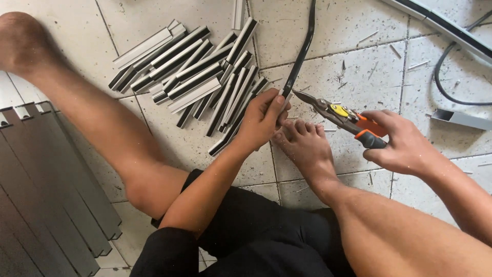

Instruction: The person is securing black rubber or plastic strips onto aluminum profiles using snips and manual pressure while sitting on the floor.

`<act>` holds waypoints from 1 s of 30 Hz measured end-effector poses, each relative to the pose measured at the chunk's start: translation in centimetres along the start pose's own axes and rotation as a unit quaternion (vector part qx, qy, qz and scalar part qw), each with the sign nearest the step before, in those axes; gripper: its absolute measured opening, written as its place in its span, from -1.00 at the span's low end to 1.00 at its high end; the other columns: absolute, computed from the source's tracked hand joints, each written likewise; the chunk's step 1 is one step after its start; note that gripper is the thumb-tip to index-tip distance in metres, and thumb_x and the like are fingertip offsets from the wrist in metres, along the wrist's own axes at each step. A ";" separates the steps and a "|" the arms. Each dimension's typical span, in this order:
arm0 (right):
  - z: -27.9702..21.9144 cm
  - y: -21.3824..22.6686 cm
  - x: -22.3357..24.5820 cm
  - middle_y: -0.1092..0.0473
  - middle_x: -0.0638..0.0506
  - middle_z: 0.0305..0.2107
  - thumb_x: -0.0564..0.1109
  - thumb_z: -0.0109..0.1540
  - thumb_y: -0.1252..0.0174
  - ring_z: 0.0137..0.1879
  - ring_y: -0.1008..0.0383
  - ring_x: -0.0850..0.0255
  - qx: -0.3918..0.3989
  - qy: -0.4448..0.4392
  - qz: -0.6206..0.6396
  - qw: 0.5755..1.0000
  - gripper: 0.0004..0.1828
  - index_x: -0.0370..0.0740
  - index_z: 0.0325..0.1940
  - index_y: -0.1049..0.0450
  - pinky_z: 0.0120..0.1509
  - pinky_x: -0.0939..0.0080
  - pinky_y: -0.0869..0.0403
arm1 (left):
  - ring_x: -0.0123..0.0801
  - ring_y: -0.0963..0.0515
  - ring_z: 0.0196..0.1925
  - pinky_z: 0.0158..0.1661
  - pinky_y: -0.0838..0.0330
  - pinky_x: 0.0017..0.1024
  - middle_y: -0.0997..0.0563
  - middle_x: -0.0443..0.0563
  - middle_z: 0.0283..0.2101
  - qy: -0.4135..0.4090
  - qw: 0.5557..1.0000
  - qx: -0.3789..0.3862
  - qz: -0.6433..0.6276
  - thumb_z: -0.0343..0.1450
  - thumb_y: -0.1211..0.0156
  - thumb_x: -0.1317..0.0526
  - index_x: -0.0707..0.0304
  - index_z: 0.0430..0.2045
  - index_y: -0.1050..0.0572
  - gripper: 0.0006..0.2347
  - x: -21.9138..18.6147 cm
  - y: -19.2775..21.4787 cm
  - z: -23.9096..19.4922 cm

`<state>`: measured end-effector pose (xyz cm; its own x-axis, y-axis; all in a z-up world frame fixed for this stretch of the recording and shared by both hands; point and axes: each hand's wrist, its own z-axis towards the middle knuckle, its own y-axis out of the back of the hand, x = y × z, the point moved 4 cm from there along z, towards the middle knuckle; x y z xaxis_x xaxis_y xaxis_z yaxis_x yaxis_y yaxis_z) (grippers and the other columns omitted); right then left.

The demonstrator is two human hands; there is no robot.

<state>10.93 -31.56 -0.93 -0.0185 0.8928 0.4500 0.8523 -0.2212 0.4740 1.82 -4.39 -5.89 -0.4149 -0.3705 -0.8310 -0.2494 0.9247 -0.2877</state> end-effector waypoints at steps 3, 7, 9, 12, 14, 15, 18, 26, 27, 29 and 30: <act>0.1 0.3 0.2 -0.44 -0.21 0.06 -0.19 -0.26 -0.22 0.11 -0.49 -0.10 0.017 -0.022 -0.023 0.999 -0.03 -0.28 0.31 -0.38 0.13 -0.07 -0.48 | -0.57 -0.38 -0.51 -0.50 -0.32 -0.58 -0.53 0.00 -0.38 0.008 1.000 0.001 0.001 0.55 0.07 0.30 0.34 -0.38 -0.40 -0.86 -0.2 -0.1 0.0; 0.2 0.5 0.5 -0.46 -0.24 -0.02 -0.16 -0.26 -0.23 0.05 -0.51 -0.10 0.020 -0.014 -0.030 0.999 -0.04 -0.33 0.29 -0.40 0.07 -0.06 -0.49 | -0.58 -0.33 -0.61 -0.64 -0.22 -0.58 -0.40 -0.09 -0.59 0.033 0.999 0.008 0.006 0.55 0.07 0.28 0.35 -0.41 -0.42 -0.83 -1.1 -0.4 -0.2; 0.2 0.8 0.9 -0.48 -0.23 -0.06 -0.15 -0.21 -0.23 -0.01 -0.49 -0.11 0.009 -0.007 -0.054 0.998 -0.11 -0.30 0.26 -0.44 0.03 -0.06 -0.46 | -0.57 -0.27 -0.63 -0.57 -0.20 -0.57 -0.36 -0.12 -0.65 -0.020 0.998 0.022 0.055 0.53 0.08 0.32 0.38 -0.44 -0.44 -0.82 -1.9 -0.7 -0.3; 0.3 1.3 1.3 -0.50 -0.15 -0.17 -0.13 -0.18 -0.25 -0.07 -0.50 -0.07 -0.002 -0.016 -0.117 0.993 -0.20 -0.25 0.20 -0.48 -0.02 -0.03 -0.47 | -0.58 -0.25 -0.64 -0.57 -0.21 -0.57 -0.36 -0.12 -0.67 -0.019 0.998 0.010 0.061 0.52 0.08 0.33 0.37 -0.47 -0.43 -0.83 -1.9 -0.7 -0.5; 0.4 1.2 1.6 -0.50 -0.08 -0.25 -0.12 -0.15 -0.27 -0.14 -0.50 0.00 -0.009 -0.007 -0.141 0.990 -0.36 -0.19 0.04 -0.50 -0.09 0.02 -0.47 | -0.59 -0.24 -0.64 -0.57 -0.20 -0.57 -0.35 -0.13 -0.66 -0.019 0.998 0.016 0.065 0.53 0.09 0.32 0.38 -0.45 -0.43 -0.82 -2.2 -0.7 -0.5; 0.4 1.2 1.9 -0.50 -0.02 -0.34 -0.12 -0.13 -0.30 -0.21 -0.50 0.07 -0.014 0.002 -0.165 0.986 -0.53 -0.12 -0.11 -0.52 -0.16 0.06 -0.47 | -0.60 -0.23 -0.64 -0.57 -0.20 -0.57 -0.34 -0.15 -0.66 -0.018 0.997 0.020 0.069 0.53 0.09 0.31 0.38 -0.44 -0.44 -0.82 -2.3 -0.6 -0.6; 0.4 0.8 1.3 -0.47 -0.01 -0.43 -0.18 -0.12 -0.33 -0.34 -0.45 0.08 -0.076 0.085 -0.155 0.981 -0.57 -0.17 -0.17 -0.50 -0.27 0.06 -0.40 | -0.62 -0.26 -0.62 -0.57 -0.23 -0.59 -0.39 -0.13 -0.60 -0.005 0.999 0.006 0.053 0.54 0.08 0.31 0.33 -0.43 -0.41 -0.84 -1.7 -0.3 -0.6; 1.0 0.6 2.0 -0.49 -0.07 -0.25 -0.11 -0.11 -0.27 -0.16 -0.49 0.03 -0.024 0.077 -0.127 0.989 -0.39 -0.21 0.04 -0.46 -0.11 0.05 -0.46 | -0.55 -0.39 -0.59 -0.54 -0.32 -0.55 -0.53 -0.04 -0.55 -0.016 0.989 0.030 0.145 0.51 0.02 0.32 0.36 -0.43 -0.46 -0.86 -2.5 -0.5 -0.9; 1.1 0.7 1.9 -0.50 -0.02 -0.38 -0.11 -0.11 -0.26 -0.30 -0.49 0.08 -0.018 0.060 -0.134 0.989 -0.54 -0.15 -0.12 -0.51 -0.23 0.07 -0.44 | -0.56 -0.36 -0.60 -0.54 -0.30 -0.55 -0.47 -0.09 -0.58 -0.008 0.989 0.035 0.145 0.51 0.02 0.31 0.34 -0.42 -0.46 -0.86 -2.5 -0.4 -0.8; 0.9 0.7 2.0 -0.47 -0.02 -0.51 -0.17 -0.10 -0.28 -0.42 -0.41 0.10 -0.045 0.079 -0.119 0.989 -0.65 -0.20 -0.23 -0.51 -0.31 0.09 -0.36 | -0.57 -0.32 -0.61 -0.56 -0.26 -0.56 -0.43 -0.10 -0.61 -0.003 0.994 0.042 0.098 0.52 0.04 0.32 0.36 -0.43 -0.46 -0.85 -2.5 -0.5 -0.8; 0.8 0.8 2.1 -0.44 -0.03 -0.63 -0.23 -0.09 -0.30 -0.55 -0.33 0.12 -0.070 0.098 -0.103 0.987 -0.75 -0.25 -0.35 -0.51 -0.40 0.10 -0.29 | -0.57 -0.28 -0.63 -0.58 -0.21 -0.57 -0.39 -0.11 -0.63 0.004 0.998 0.048 0.051 0.52 0.06 0.32 0.38 -0.44 -0.45 -0.83 -2.4 -0.5 -0.9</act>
<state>11.95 -29.52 -0.21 -0.2972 0.8342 0.4645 0.7399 -0.1063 0.6643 2.21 -4.06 -3.30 -0.4404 -0.2749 -0.8547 -0.1206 0.9615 -0.2471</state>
